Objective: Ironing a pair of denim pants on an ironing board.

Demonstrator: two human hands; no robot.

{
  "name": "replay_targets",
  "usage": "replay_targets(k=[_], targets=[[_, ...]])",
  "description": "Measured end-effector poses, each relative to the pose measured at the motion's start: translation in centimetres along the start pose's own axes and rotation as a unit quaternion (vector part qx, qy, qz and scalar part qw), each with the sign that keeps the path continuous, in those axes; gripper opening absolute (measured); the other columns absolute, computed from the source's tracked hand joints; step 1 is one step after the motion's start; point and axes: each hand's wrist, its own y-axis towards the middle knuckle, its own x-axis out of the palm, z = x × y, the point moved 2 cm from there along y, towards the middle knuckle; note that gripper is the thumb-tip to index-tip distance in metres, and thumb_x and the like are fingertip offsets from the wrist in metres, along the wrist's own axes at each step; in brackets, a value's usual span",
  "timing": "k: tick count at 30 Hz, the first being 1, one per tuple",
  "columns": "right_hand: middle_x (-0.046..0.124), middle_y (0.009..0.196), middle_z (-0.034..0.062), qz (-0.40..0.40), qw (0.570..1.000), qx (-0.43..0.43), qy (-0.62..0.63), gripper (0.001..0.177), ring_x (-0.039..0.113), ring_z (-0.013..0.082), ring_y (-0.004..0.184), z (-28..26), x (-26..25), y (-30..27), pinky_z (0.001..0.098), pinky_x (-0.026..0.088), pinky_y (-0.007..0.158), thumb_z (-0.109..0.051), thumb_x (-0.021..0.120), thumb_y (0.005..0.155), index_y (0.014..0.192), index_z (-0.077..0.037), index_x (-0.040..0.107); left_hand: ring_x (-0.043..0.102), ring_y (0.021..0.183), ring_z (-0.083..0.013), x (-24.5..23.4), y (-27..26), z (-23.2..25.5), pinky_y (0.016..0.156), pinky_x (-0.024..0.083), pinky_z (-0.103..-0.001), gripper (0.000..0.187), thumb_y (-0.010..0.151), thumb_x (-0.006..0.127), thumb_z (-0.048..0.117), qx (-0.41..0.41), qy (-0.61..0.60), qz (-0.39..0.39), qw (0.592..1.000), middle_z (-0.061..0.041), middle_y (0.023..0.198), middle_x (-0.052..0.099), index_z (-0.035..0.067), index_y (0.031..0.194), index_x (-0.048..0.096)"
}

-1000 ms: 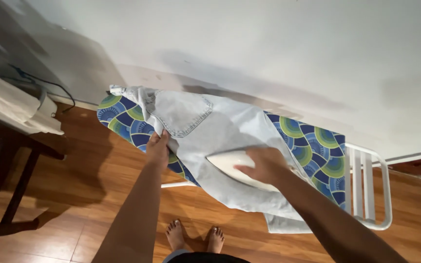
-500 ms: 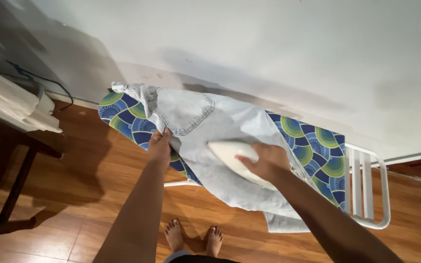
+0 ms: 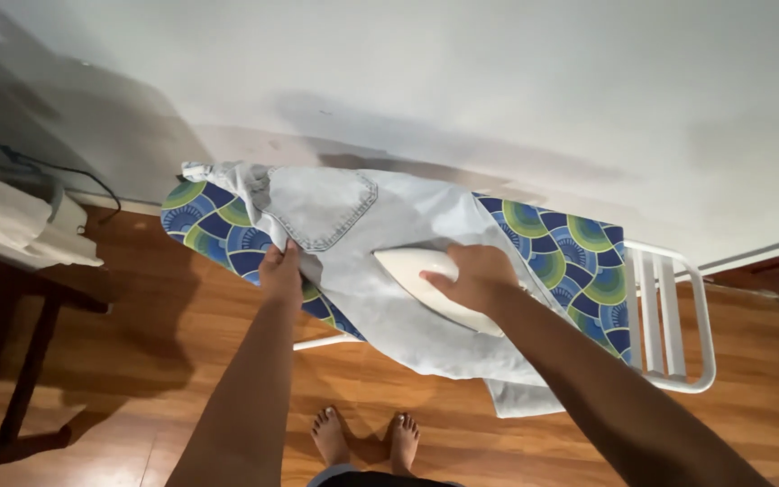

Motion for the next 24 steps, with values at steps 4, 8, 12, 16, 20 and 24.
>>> replay_targets(k=[4, 8, 12, 16, 20, 24], targets=[[0.075, 0.095, 0.0153, -0.063, 0.992, -0.108, -0.012, 0.057, 0.072, 0.0356, 0.090, 0.5, 0.5, -1.9, 0.0464, 0.055, 0.083, -0.063, 0.066, 0.086, 0.102, -0.010, 0.074, 0.066, 0.095, -0.0089, -0.2, -0.5, 0.6, 0.085, 0.052, -0.024, 0.024, 0.104, 0.060, 0.013, 0.004, -0.020, -0.031, 0.999, -0.002, 0.109, 0.074, 0.000, 0.123, 0.067], [0.076, 0.094, 0.0164, 0.018, 0.984, -0.179, -0.007, 0.057, 0.072, 0.0372, 0.090, 4.4, 2.5, -2.0, 0.0513, 0.054, 0.083, -0.060, 0.069, 0.082, 0.103, -0.008, 0.075, 0.061, 0.088, -0.0090, -0.4, -0.4, -0.3, 0.079, 0.050, -0.025, 0.025, 0.105, 0.062, 0.014, 0.008, 0.047, 0.009, 0.999, -0.003, 0.105, 0.071, 0.001, 0.125, 0.068], [0.076, 0.099, 0.0165, 0.002, 0.991, -0.130, -0.024, 0.058, 0.073, 0.0355, 0.089, 5.3, 2.6, -3.6, 0.0473, 0.056, 0.080, -0.061, 0.068, 0.086, 0.108, -0.007, 0.073, 0.063, 0.092, -0.0086, -1.1, -0.2, -0.1, 0.082, 0.051, -0.025, 0.024, 0.105, 0.062, 0.014, 0.023, 0.048, -0.008, 0.999, -0.003, 0.106, 0.073, -0.001, 0.123, 0.067], [0.077, 0.099, 0.0095, -0.220, 0.955, -0.145, -0.135, 0.055, 0.073, 0.0265, 0.087, 4.4, 1.4, -7.0, 0.0409, 0.058, 0.081, -0.065, 0.060, 0.093, 0.111, -0.014, 0.071, 0.065, 0.092, -0.0103, -0.7, 0.3, -0.5, 0.083, 0.052, -0.026, 0.024, 0.103, 0.062, 0.011, 0.012, 0.027, 0.012, 1.000, -0.003, 0.107, 0.072, -0.002, 0.123, 0.066], [0.075, 0.092, 0.0084, -0.148, 0.988, -0.047, -0.021, 0.048, 0.072, 0.0246, 0.080, 5.5, -0.7, -7.9, 0.0411, 0.059, 0.072, -0.057, 0.066, 0.087, 0.109, -0.014, 0.070, 0.064, 0.094, -0.0094, 0.0, -0.3, 0.3, 0.084, 0.051, -0.025, 0.025, 0.103, 0.062, 0.012, 0.004, 0.002, 0.002, 1.000, -0.002, 0.108, 0.072, 0.001, 0.125, 0.066], [0.074, 0.088, 0.0065, -0.113, 0.990, 0.082, 0.034, 0.042, 0.073, 0.0222, 0.072, 7.4, 0.8, -8.2, 0.0361, 0.059, 0.067, -0.053, 0.065, 0.090, 0.112, -0.017, 0.069, 0.063, 0.095, -0.0097, -0.7, -0.1, 0.1, 0.085, 0.051, -0.024, 0.024, 0.104, 0.061, 0.012, 0.021, 0.020, -0.016, 0.999, -0.003, 0.109, 0.071, 0.000, 0.124, 0.067]])
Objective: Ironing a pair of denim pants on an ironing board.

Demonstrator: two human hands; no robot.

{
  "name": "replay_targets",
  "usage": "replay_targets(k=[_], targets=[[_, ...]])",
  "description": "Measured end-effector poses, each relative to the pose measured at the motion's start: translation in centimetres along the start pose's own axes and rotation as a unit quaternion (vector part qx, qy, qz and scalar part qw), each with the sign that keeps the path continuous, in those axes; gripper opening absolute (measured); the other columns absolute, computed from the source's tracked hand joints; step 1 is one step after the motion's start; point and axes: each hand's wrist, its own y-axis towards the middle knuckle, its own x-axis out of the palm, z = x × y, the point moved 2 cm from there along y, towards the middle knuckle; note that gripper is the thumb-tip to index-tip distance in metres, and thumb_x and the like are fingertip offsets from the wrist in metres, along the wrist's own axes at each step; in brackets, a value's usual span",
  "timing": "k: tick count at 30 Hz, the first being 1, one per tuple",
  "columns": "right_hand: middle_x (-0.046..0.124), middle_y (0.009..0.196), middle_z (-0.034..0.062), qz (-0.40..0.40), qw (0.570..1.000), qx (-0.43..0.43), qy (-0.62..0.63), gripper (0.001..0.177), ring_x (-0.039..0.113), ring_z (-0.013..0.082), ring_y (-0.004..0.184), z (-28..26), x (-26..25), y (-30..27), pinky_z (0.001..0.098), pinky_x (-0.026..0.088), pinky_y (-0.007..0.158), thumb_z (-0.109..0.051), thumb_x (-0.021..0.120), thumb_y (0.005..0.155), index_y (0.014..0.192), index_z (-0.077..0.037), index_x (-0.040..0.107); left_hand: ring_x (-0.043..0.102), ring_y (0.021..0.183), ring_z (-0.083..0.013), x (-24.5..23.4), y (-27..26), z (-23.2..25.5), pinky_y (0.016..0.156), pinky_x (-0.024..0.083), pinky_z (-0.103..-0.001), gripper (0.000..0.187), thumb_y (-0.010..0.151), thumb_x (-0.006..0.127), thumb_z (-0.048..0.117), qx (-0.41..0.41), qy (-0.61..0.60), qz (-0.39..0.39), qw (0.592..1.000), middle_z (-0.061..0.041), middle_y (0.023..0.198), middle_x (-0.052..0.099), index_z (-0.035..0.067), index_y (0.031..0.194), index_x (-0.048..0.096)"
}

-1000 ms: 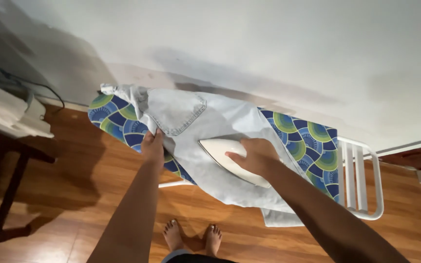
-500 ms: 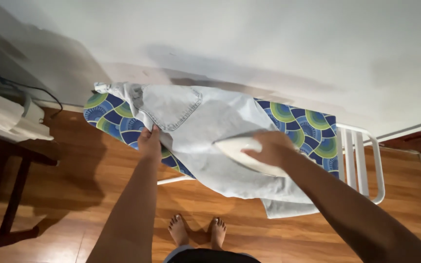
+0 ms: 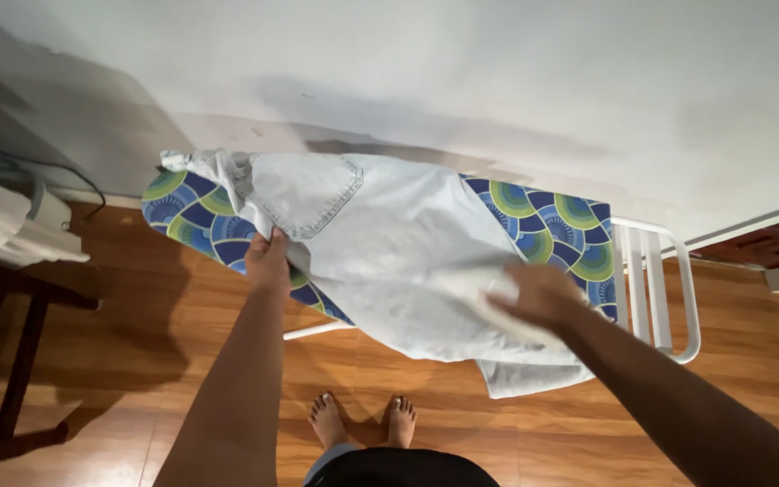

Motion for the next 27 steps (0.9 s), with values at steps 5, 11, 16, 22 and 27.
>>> replay_targets(k=[5, 11, 16, 22, 27], targets=[[0.077, 0.090, 0.0036, -0.059, 0.974, -0.147, -0.164, 0.047, 0.072, 0.0186, 0.077, 3.6, 3.7, -0.6, 0.0328, 0.059, 0.073, -0.060, 0.061, 0.094, 0.107, -0.016, 0.072, 0.060, 0.091, -0.0101, 0.3, -0.3, 0.7, 0.081, 0.048, -0.026, 0.023, 0.106, 0.063, 0.013, -0.011, 0.039, 0.032, 0.999, -0.004, 0.105, 0.070, -0.001, 0.124, 0.068], [0.075, 0.086, 0.0098, 0.024, 0.993, 0.110, 0.022, 0.057, 0.073, 0.0225, 0.066, 1.9, 0.2, -1.0, 0.0391, 0.060, 0.058, -0.062, 0.057, 0.093, 0.119, -0.011, 0.067, 0.065, 0.094, -0.0093, -0.2, 0.0, -0.1, 0.085, 0.051, -0.024, 0.025, 0.102, 0.058, 0.015, -0.017, 0.011, -0.012, 1.000, -0.001, 0.107, 0.073, 0.003, 0.123, 0.066], [0.077, 0.088, 0.0063, 0.050, 0.997, -0.011, -0.065, 0.062, 0.072, 0.0191, 0.066, 1.9, 1.2, -1.6, 0.0359, 0.059, 0.058, -0.070, 0.050, 0.092, 0.116, -0.015, 0.068, 0.065, 0.096, -0.0096, 0.2, -0.3, 0.4, 0.087, 0.052, -0.025, 0.022, 0.103, 0.061, 0.013, -0.017, -0.024, 0.001, 1.000, -0.002, 0.109, 0.072, 0.001, 0.122, 0.064], [0.076, 0.090, 0.0138, 0.159, 0.978, 0.132, -0.040, 0.067, 0.069, 0.0244, 0.074, 3.8, -1.0, 1.9, 0.0411, 0.055, 0.062, -0.069, 0.056, 0.094, 0.109, -0.006, 0.073, 0.065, 0.098, -0.0087, 1.0, -0.8, 2.0, 0.087, 0.051, -0.024, 0.026, 0.104, 0.058, 0.015, 0.011, 0.032, 0.000, 0.999, -0.001, 0.112, 0.072, 0.003, 0.125, 0.066], [0.076, 0.093, 0.0120, 0.048, 0.987, 0.153, -0.008, 0.070, 0.074, 0.0226, 0.074, 1.8, -1.3, 0.5, 0.0386, 0.060, 0.061, -0.068, 0.052, 0.093, 0.127, -0.007, 0.065, 0.064, 0.096, -0.0106, 0.4, 0.4, 0.0, 0.085, 0.051, -0.026, 0.024, 0.104, 0.061, 0.014, 0.005, 0.018, 0.014, 1.000, -0.003, 0.110, 0.071, 0.000, 0.124, 0.066]])
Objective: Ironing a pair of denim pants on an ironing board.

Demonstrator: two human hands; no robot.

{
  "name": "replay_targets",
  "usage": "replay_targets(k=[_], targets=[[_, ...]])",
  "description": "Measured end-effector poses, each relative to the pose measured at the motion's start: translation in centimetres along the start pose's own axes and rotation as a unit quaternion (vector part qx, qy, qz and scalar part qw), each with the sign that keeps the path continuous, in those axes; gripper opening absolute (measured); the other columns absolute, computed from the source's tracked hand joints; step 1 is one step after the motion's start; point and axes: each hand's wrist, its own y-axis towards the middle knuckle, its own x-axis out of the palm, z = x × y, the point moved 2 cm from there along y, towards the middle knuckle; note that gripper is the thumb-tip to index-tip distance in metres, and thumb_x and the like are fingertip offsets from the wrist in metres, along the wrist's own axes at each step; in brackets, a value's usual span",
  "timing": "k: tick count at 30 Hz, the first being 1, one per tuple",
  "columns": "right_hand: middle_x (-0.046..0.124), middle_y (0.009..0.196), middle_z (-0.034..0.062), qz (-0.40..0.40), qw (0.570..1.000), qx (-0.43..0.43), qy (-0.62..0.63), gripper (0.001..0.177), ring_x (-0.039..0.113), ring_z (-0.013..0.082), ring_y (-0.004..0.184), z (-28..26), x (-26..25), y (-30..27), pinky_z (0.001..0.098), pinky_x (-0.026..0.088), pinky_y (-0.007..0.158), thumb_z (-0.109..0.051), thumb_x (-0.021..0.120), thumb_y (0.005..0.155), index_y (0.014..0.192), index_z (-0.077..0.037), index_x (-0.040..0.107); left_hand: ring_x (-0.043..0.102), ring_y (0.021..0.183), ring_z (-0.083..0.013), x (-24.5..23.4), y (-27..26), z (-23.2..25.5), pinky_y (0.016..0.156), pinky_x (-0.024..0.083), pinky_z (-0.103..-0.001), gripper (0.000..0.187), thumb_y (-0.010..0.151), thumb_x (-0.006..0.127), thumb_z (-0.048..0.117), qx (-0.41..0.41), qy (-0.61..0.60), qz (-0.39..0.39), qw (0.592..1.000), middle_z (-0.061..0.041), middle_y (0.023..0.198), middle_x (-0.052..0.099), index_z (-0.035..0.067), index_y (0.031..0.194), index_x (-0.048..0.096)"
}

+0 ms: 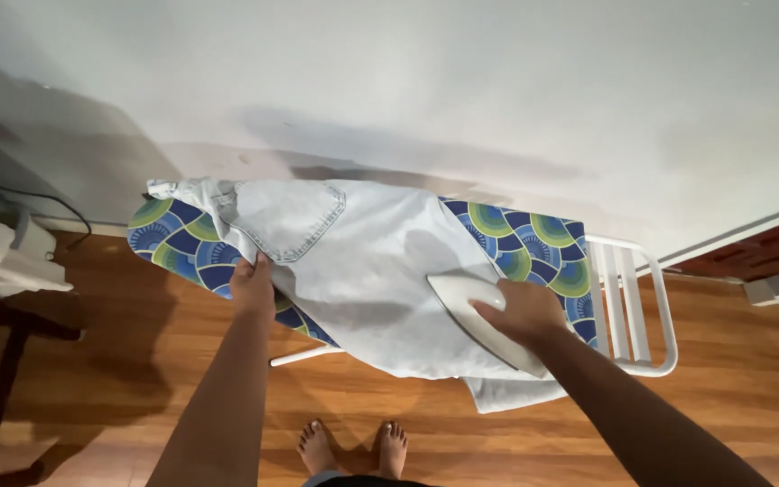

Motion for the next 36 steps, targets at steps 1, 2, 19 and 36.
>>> replay_targets(k=[1, 2, 19, 36], targets=[[0.076, 0.095, 0.0115, -0.021, 1.000, -0.005, 0.003, 0.071, 0.075, 0.0230, 0.075, 0.0, 0.1, -0.1, 0.0384, 0.062, 0.061, -0.067, 0.052, 0.092, 0.130, -0.008, 0.063, 0.064, 0.096, -0.0098, -0.1, 0.1, 0.0, 0.086, 0.051, -0.026, 0.025, 0.103, 0.062, 0.013, 0.004, -0.034, 0.001, 0.999, -0.002, 0.111, 0.071, 0.000, 0.124, 0.065], [0.076, 0.095, 0.0115, -0.023, 1.000, -0.002, 0.003, 0.071, 0.075, 0.0230, 0.075, 0.8, 0.3, -0.3, 0.0384, 0.062, 0.061, -0.067, 0.052, 0.092, 0.130, -0.008, 0.063, 0.064, 0.096, -0.0098, -0.2, -0.3, -0.2, 0.086, 0.051, -0.026, 0.025, 0.103, 0.062, 0.013, 0.000, -0.033, -0.001, 0.999, -0.002, 0.111, 0.071, 0.000, 0.124, 0.065], [0.076, 0.072, 0.0132, 0.071, 0.941, 0.330, -0.037, 0.091, 0.075, 0.0228, 0.063, 27.5, 3.6, 3.3, 0.0357, 0.053, 0.049, -0.083, 0.037, 0.100, 0.100, -0.001, 0.077, 0.066, 0.104, -0.0223, 3.6, -4.0, 4.4, 0.089, 0.060, -0.042, 0.033, 0.095, 0.067, 0.016, -0.199, -0.045, -0.032, 0.978, -0.007, 0.113, 0.063, 0.010, 0.122, 0.049], [0.077, 0.091, 0.0068, 0.148, 0.978, 0.139, -0.048, 0.067, 0.074, 0.0195, 0.066, 16.2, -6.2, -3.0, 0.0351, 0.061, 0.055, -0.074, 0.051, 0.099, 0.127, -0.017, 0.071, 0.067, 0.101, -0.0232, 14.6, 4.4, 12.7, 0.081, 0.061, -0.042, 0.056, 0.095, 0.077, 0.028, -0.171, 0.134, -0.076, 0.973, -0.010, 0.115, 0.064, 0.005, 0.136, 0.049]])
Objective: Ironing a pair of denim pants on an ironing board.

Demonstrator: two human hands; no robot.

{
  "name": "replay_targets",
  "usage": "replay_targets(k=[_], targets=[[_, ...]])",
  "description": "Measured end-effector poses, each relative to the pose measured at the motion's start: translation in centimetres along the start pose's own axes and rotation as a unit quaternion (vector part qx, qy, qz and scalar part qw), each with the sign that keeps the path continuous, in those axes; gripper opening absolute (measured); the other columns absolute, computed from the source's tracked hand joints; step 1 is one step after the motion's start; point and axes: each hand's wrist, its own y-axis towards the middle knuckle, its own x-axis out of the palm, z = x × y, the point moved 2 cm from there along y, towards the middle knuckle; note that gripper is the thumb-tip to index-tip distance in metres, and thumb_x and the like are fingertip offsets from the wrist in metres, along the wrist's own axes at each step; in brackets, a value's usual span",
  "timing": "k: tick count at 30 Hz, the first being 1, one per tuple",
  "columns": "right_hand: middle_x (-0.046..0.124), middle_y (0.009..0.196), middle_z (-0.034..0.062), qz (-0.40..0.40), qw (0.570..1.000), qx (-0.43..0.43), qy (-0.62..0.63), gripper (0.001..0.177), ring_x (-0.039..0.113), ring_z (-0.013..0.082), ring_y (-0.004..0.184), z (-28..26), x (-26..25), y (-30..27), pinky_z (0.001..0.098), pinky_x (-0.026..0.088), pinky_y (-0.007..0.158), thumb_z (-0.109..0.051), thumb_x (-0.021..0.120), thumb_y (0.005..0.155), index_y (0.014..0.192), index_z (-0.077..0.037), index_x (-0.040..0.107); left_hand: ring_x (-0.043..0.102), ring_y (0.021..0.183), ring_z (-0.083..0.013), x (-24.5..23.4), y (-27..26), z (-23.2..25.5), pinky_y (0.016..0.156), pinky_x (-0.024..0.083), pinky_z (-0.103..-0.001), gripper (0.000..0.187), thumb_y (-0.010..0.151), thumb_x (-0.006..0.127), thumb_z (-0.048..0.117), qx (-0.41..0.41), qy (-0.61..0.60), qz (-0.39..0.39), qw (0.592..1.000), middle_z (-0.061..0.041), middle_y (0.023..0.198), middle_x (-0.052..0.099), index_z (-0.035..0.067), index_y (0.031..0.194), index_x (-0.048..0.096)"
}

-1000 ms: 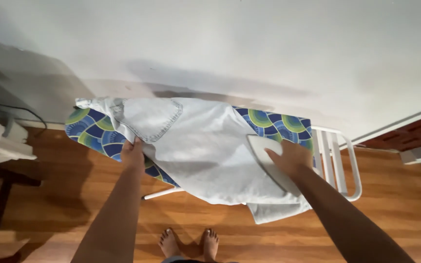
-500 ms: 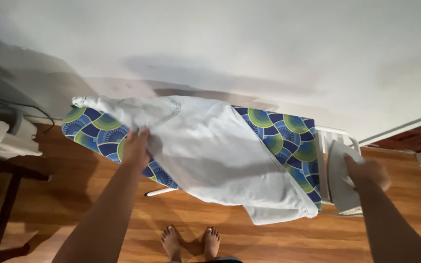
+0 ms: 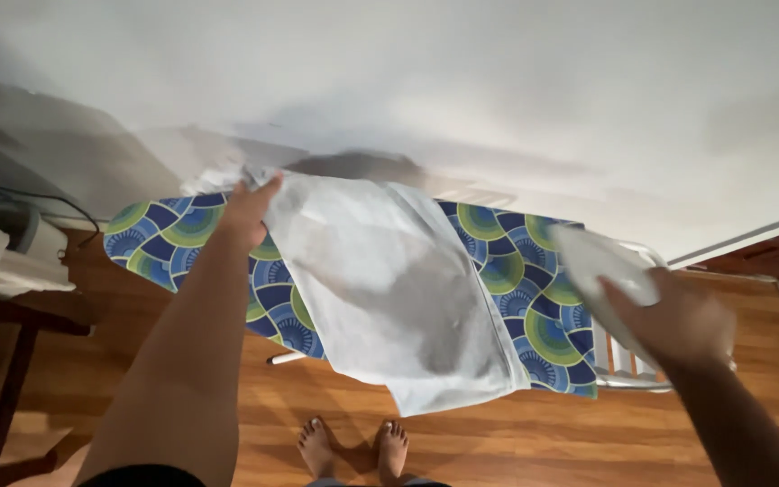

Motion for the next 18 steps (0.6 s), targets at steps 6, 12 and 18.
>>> replay_targets(k=[6, 12, 18], targets=[[0.077, 0.083, 0.0041, 0.027, 0.911, -0.383, 0.150, 0.053, 0.073, 0.0173, 0.061, -9.0, 2.2, -4.3, 0.0347, 0.059, 0.057, -0.064, 0.068, 0.083, 0.102, -0.015, 0.076, 0.073, 0.099, -0.0300, -3.5, -1.2, -6.9, 0.084, 0.064, -0.041, 0.075, 0.079, 0.092, 0.033, -0.092, 0.211, 0.030, 0.973, -0.021, 0.118, 0.069, -0.008, 0.131, 0.055], [0.074, 0.080, 0.0061, -0.126, 0.861, -0.493, -0.018, 0.053, 0.070, 0.0266, 0.075, -17.7, 5.8, -7.6, 0.0424, 0.058, 0.074, -0.068, 0.072, 0.084, 0.092, -0.015, 0.073, 0.074, 0.095, -0.0243, -3.9, -4.9, -9.0, 0.083, 0.062, -0.032, 0.064, 0.076, 0.091, 0.032, -0.012, 0.307, 0.020, 0.951, -0.016, 0.115, 0.074, -0.002, 0.124, 0.066], [0.072, 0.107, 0.0160, -0.145, 0.869, -0.448, 0.151, 0.063, 0.069, 0.0304, 0.092, -21.5, 8.5, -4.7, 0.0447, 0.056, 0.078, -0.067, 0.066, 0.085, 0.111, -0.010, 0.072, 0.074, 0.088, -0.0206, -5.0, -3.8, -11.5, 0.078, 0.063, -0.031, 0.052, 0.077, 0.090, 0.015, -0.011, 0.175, 0.030, 0.984, -0.013, 0.105, 0.077, -0.006, 0.120, 0.069]])
